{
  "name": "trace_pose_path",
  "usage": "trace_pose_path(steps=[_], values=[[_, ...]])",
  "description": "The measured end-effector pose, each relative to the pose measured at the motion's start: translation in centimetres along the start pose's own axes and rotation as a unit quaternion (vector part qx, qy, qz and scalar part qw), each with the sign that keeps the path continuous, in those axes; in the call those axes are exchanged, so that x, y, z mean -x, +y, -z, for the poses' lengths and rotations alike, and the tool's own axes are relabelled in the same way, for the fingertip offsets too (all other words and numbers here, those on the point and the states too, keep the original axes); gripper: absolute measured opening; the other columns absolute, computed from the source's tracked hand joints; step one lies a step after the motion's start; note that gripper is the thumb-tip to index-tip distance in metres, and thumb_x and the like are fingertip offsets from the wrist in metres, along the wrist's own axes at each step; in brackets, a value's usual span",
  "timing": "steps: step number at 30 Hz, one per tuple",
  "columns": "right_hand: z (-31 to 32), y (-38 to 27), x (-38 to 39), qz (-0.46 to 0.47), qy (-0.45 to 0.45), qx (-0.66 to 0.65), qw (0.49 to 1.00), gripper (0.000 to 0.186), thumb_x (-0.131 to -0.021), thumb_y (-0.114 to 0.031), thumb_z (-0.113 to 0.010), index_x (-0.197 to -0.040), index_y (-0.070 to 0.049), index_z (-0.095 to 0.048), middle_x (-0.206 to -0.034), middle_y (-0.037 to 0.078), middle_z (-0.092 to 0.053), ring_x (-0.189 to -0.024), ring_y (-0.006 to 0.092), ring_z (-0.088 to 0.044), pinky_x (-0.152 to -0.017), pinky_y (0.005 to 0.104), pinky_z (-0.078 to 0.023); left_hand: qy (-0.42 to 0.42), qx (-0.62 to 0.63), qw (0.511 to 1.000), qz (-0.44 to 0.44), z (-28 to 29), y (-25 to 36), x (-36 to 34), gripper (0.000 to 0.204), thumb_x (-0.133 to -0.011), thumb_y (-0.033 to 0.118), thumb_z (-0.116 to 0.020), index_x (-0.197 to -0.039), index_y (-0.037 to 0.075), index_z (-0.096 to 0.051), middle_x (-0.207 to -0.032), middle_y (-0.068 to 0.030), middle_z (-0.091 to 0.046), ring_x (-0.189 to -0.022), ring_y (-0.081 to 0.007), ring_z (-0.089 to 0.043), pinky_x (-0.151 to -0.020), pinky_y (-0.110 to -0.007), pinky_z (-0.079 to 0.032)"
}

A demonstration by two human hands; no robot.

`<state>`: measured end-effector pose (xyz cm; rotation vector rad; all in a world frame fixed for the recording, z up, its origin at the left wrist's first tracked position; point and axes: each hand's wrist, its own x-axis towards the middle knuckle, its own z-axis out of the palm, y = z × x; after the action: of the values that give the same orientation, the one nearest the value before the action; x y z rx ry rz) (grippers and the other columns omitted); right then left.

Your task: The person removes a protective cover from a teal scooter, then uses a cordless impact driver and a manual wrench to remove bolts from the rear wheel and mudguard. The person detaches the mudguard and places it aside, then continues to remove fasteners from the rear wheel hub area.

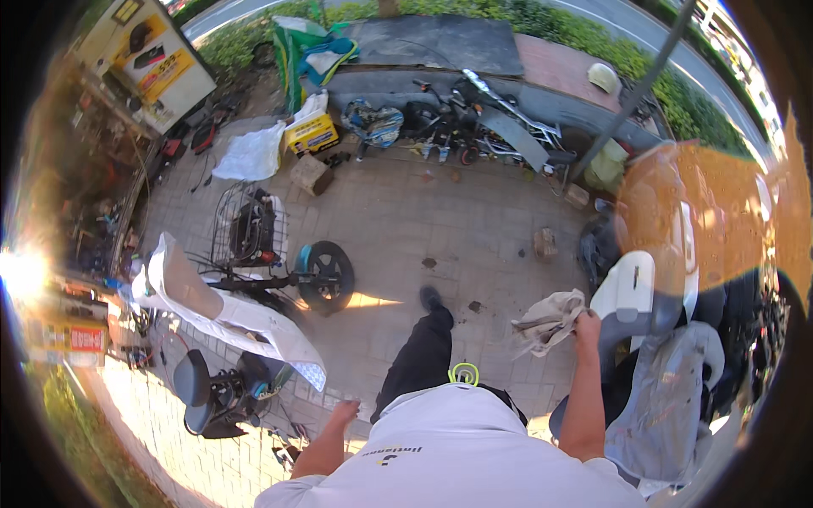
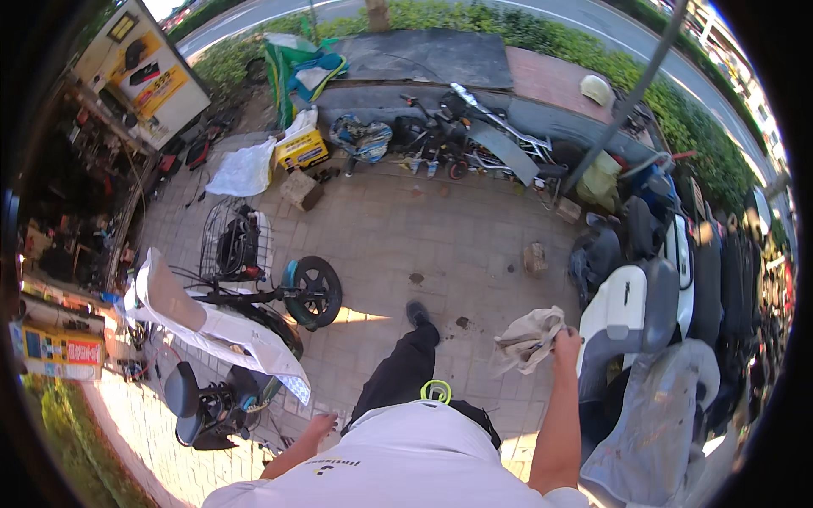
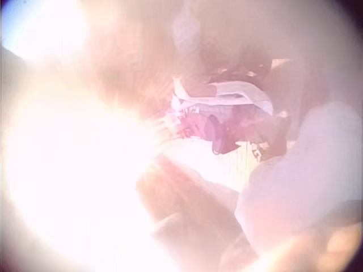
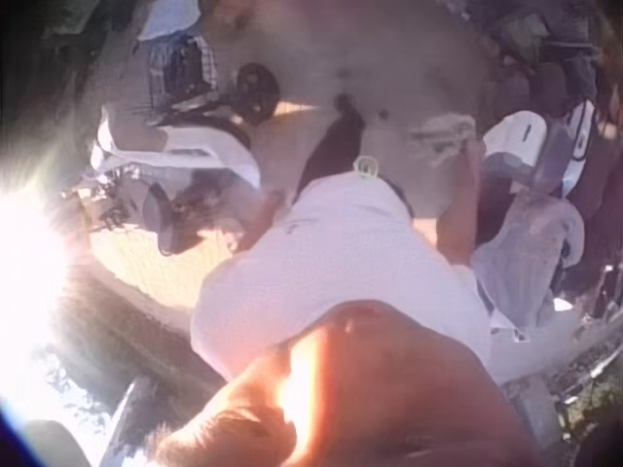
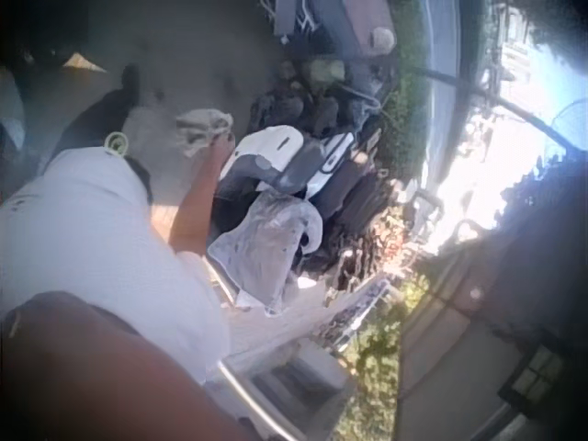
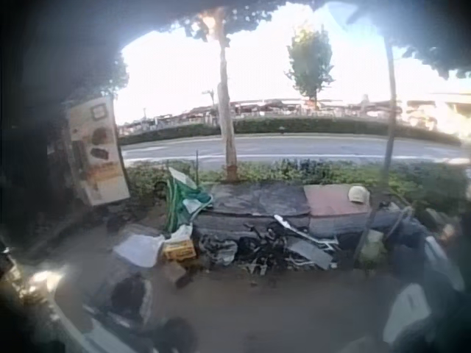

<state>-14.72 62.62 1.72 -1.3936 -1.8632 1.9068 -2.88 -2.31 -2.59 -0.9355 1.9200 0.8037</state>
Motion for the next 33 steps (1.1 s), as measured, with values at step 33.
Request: trace_pose_path(steps=[33], values=[[-96.8,-34.9,-4.1,0.361,-0.705,0.421,0.443,0.037,-0.085,-0.022,-0.06,-0.114,0.002,-0.06,-0.103,0.016,-0.065,-0.095,0.0265,-0.063,-0.083,0.0354,-0.049,0.848,0.164,0.496,0.09,39.3,43.8,4.4,0.014,-0.084,0.007,-0.057,-0.095,0.002,-0.065,-0.103,-0.0118,-0.061,-0.102,-0.0293,-0.053,-0.092,-0.04,-0.039]])
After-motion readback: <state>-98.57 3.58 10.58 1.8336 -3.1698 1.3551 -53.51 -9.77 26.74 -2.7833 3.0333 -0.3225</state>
